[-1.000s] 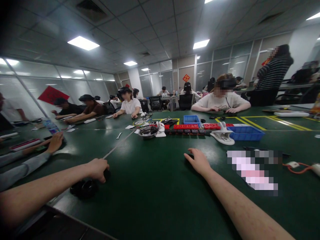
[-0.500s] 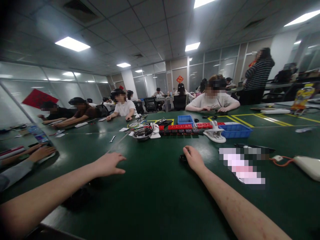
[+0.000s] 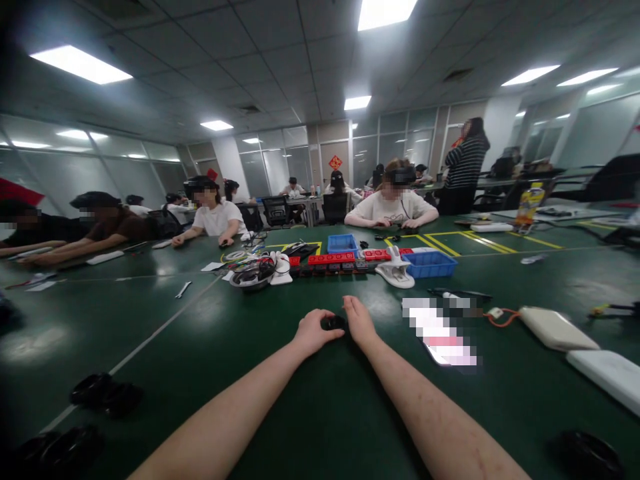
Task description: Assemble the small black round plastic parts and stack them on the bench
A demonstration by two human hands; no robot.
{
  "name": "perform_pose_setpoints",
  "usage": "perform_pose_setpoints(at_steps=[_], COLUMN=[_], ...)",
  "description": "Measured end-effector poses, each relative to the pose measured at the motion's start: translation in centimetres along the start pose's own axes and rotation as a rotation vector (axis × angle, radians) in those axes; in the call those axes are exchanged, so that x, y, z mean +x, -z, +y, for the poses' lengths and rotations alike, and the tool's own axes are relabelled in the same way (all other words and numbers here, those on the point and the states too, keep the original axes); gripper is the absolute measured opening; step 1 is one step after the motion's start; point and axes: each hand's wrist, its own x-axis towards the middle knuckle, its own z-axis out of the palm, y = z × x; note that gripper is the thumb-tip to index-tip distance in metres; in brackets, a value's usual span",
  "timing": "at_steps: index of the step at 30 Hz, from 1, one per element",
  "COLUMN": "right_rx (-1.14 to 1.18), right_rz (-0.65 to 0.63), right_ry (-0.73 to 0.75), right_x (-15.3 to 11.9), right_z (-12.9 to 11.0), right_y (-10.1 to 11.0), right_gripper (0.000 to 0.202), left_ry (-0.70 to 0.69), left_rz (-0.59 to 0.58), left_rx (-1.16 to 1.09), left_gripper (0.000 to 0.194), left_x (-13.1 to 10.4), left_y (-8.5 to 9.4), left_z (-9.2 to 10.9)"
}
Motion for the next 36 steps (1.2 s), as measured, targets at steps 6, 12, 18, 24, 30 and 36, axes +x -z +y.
perform_pose_setpoints(at_steps=[6, 12, 18, 24, 30, 36], right_rx=[0.019, 0.001, -0.035, -0.061, -0.111, -0.218], right_rz=[-0.048, -0.08, -0.106, -0.118, -0.133, -0.17], right_ry=[-0.002, -0.005, 0.002, 0.028, 0.059, 0.092], right_x=[0.3, 0.1, -0.1, -0.3, -0.4, -0.7], right_z=[0.2, 0.0, -0.3, -0.2, -0.1, -0.5], right_y=[-0.2, 0.0, 0.0, 0.1, 0.1, 0.1], right_gripper=[0.052, 0.048, 0.045, 0.05, 0.049, 0.04], left_ry=[-0.05, -0.096, -0.008, 0.033, 0.069, 0.105], left_rz=[-0.039, -0.077, -0.182, -0.317, -0.356, -0.378], left_rx=[-0.005, 0.033, 0.104, 0.294, 0.398, 0.486], left_gripper=[0.045, 0.045, 0.049, 0.051, 0.046, 0.045], left_x=[-0.1, -1.5, -4.2, -7.5, -10.9, -13.4], left_y=[0.8, 3.3, 6.8, 11.2, 14.1, 16.0], left_z=[-0.7, -3.0, -6.0, -8.1, -10.1, -11.7])
